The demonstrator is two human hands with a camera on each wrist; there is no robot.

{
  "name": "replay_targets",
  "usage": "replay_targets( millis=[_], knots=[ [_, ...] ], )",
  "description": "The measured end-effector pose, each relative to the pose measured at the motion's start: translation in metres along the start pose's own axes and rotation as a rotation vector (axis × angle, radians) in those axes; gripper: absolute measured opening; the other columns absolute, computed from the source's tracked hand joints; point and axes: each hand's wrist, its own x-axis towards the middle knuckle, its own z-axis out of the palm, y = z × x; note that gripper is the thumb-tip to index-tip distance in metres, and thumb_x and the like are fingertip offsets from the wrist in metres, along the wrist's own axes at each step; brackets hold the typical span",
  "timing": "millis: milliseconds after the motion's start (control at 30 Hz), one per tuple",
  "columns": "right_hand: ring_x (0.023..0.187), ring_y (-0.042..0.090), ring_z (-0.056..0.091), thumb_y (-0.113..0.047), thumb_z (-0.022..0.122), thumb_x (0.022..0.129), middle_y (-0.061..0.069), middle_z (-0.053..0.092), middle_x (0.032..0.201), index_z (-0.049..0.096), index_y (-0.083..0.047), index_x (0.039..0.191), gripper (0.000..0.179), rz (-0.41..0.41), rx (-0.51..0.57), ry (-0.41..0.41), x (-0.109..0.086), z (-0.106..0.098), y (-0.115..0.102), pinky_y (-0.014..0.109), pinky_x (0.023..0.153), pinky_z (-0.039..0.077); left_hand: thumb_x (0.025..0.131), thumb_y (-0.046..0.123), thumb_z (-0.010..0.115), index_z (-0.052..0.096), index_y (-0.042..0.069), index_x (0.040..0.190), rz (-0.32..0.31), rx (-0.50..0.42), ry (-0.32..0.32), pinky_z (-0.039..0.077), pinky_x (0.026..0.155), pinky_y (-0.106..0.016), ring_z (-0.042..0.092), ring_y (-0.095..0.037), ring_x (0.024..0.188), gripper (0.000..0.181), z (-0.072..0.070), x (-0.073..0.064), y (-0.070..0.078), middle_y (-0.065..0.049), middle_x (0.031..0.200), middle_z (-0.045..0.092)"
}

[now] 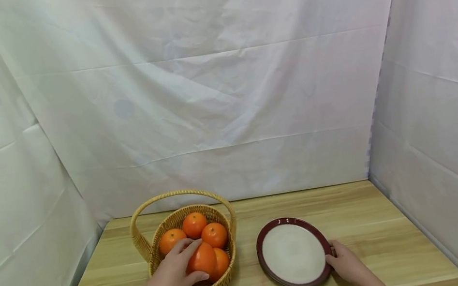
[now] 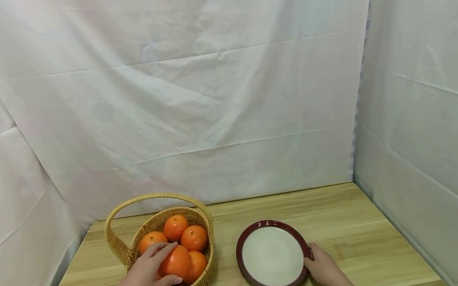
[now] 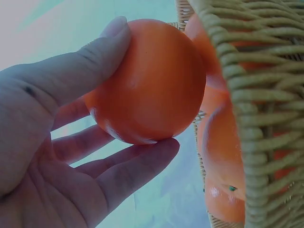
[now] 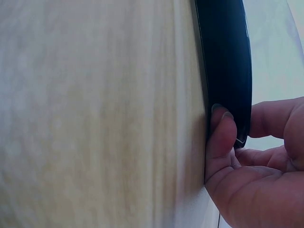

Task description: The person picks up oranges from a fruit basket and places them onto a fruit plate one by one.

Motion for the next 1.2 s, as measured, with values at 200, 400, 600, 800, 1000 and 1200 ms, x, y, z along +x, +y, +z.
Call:
replay_targets(
  millis=[200,400,600,800,1000,1200],
  knots=[
    [0.091,0.020,0.059,-0.003,0.050,0.098,0.018,0.061,0.105,0.039,0.017,0.141,0.049,-0.001,0.014,0.005,-0.001,0.001,-0.002,0.032,0.074,0.054,0.081,0.034,0.084,0.060,0.014,0.139,-0.004,-0.041,-0.014,0.053,0.098,-0.048,0.061,-0.021,0.115,0.066,0.002,0.003,0.007,-0.004,0.131,0.058],
    [0.091,0.019,0.060,-0.002,0.049,0.098,0.018,0.061,0.106,0.039,0.017,0.141,0.049,0.001,0.025,0.008,-0.002,0.001,-0.003,0.033,0.074,0.055,0.082,0.033,0.083,0.059,0.015,0.141,-0.003,-0.087,-0.042,0.052,0.098,-0.051,0.060,-0.026,0.119,0.067,0.005,0.007,0.014,-0.007,0.136,0.056],
    [0.093,0.020,0.059,-0.004,0.049,0.099,0.019,0.061,0.110,0.038,0.017,0.143,0.050,0.020,0.013,-0.011,-0.001,0.000,-0.005,0.033,0.075,0.055,0.082,0.032,0.084,0.058,0.013,0.140,0.043,-0.051,-0.030,0.053,0.097,-0.054,0.063,-0.035,0.119,0.067,0.009,0.010,0.018,-0.013,0.141,0.058],
    [0.093,0.020,0.060,-0.005,0.049,0.100,0.020,0.061,0.110,0.037,0.016,0.144,0.050,0.032,0.027,-0.016,0.000,0.000,-0.004,0.034,0.075,0.056,0.083,0.033,0.083,0.057,0.015,0.140,0.047,-0.049,-0.029,0.053,0.096,-0.055,0.062,-0.036,0.120,0.065,0.014,0.012,0.023,-0.013,0.141,0.058],
    [0.091,0.020,0.060,-0.004,0.049,0.100,0.020,0.061,0.108,0.037,0.017,0.143,0.049,0.020,0.024,-0.009,0.000,0.000,-0.003,0.034,0.073,0.056,0.084,0.035,0.082,0.056,0.019,0.140,0.072,-0.038,-0.028,0.053,0.097,-0.053,0.062,-0.033,0.122,0.065,0.020,0.014,0.026,-0.010,0.142,0.058],
    [0.092,0.020,0.060,-0.005,0.049,0.100,0.020,0.061,0.109,0.037,0.016,0.143,0.050,0.033,0.009,-0.019,0.000,-0.001,-0.004,0.034,0.074,0.056,0.084,0.036,0.082,0.056,0.021,0.141,0.072,-0.066,-0.032,0.054,0.096,-0.054,0.061,-0.034,0.125,0.065,0.024,0.015,0.029,-0.012,0.143,0.057]
  ],
)
